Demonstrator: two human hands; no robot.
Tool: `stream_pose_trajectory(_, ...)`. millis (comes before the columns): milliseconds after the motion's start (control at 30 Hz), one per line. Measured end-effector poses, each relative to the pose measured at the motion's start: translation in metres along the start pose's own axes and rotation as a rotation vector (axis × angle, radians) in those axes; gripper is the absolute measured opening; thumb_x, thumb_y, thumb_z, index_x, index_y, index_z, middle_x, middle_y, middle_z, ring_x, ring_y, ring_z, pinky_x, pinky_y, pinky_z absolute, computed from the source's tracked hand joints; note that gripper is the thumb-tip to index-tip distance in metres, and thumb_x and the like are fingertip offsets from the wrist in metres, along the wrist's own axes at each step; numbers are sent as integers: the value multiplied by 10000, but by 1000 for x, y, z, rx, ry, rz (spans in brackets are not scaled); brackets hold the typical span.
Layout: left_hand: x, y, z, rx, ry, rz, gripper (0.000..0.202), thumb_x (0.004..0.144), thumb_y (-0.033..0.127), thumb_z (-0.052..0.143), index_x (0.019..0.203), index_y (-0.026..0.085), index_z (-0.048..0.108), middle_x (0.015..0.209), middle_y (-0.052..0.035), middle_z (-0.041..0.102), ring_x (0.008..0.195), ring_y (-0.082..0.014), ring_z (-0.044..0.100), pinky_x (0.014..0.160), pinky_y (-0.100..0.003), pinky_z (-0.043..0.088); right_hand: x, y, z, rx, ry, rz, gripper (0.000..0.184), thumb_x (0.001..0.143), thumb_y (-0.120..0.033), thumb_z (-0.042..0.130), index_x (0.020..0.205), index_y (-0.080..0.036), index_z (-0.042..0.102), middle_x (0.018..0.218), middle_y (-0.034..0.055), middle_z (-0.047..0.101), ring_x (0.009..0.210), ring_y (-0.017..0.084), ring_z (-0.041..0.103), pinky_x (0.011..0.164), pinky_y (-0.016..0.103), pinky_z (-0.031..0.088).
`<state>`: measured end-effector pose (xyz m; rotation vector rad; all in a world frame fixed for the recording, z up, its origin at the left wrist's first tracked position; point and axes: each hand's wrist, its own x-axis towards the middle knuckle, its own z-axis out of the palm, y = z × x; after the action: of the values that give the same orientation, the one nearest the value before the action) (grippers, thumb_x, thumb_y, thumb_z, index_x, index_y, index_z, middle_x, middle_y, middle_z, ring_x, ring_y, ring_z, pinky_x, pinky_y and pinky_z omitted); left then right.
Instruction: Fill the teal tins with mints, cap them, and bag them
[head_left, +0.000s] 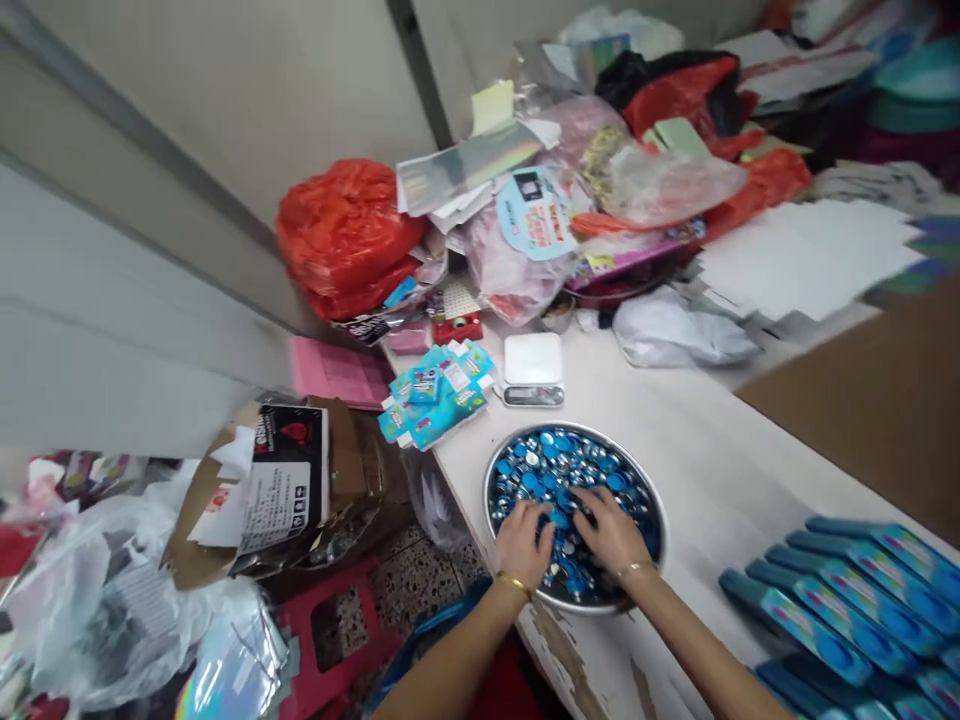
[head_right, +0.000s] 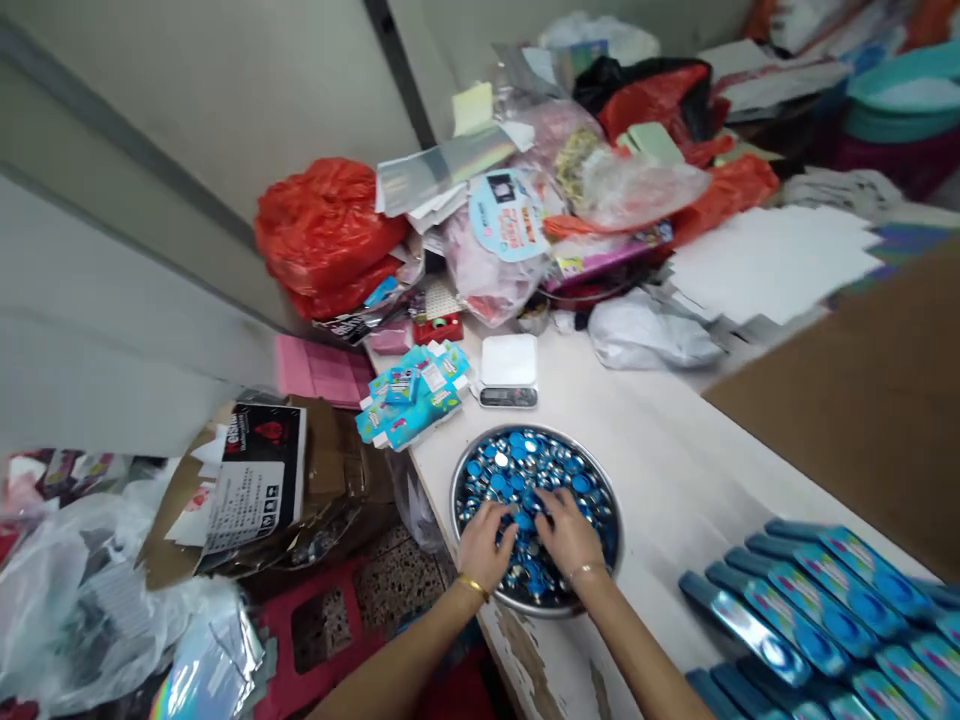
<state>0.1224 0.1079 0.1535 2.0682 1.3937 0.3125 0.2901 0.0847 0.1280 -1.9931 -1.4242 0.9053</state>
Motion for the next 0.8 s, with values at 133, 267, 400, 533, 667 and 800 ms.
stream_pose_trajectory(133, -8, -1, 1, -64, 33, -20, 233, 904, 321, 516, 1101, 251, 617, 1091, -64, 612, 1023, -227, 582, 911, -395, 491, -2, 4, 5, 578, 194, 417, 359, 635, -445, 647, 866, -175, 701, 897, 105, 700, 880, 293, 666, 756, 406, 561)
stream_pose_trajectory(267, -16, 11, 6, -258, 133, 46, 326, 892, 375, 540, 1183, 234, 583, 1125, -81, 594, 1060, -224, 564, 945, -389, 480, -12, 0, 5, 801, 244, 721, 352, 542, -485, 695, 781, -229, 658, 801, 73, 691, 712, 283, 666, 484, 376, 543)
stream_pose_trajectory(400, -18, 33, 20, -231, 85, 96, 255, 854, 333, 608, 1084, 226, 631, 1035, -62, 616, 999, -207, 576, 906, -341, 490, -23, -6, 3, 878, 245, 726, 312, 459, -398, 703, 720, -240, 638, 759, 9, 652, 646, 218, 644, 459, 312, 531)
stream_pose_trajectory(533, -22, 46, 29, -106, 72, 31, 92, 875, 260, 574, 889, 207, 648, 884, -39, 627, 878, -183, 595, 790, -301, 499, -31, -19, -4, 876, 299, 680, 364, 392, -347, 730, 718, -218, 635, 762, -8, 642, 656, 200, 624, 433, 274, 513)
stream_pose_trajectory(667, -39, 53, 28, -76, 106, 77, 123, 898, 294, 544, 904, 203, 626, 886, -12, 615, 823, -151, 600, 714, -265, 492, -49, -32, -15, 976, 344, 698, 420, 355, -263, 771, 748, -187, 644, 722, -45, 638, 570, 126, 572, 394, 206, 478)
stream_pose_trajectory(800, -59, 74, 22, 4, 118, 205, 171, 901, 339, 541, 895, 189, 623, 925, -31, 605, 796, -157, 603, 651, -273, 488, -76, -27, -27, 1204, 262, 726, 279, 435, -186, 749, 674, -165, 606, 575, -73, 609, 443, 69, 530, 367, 143, 449)
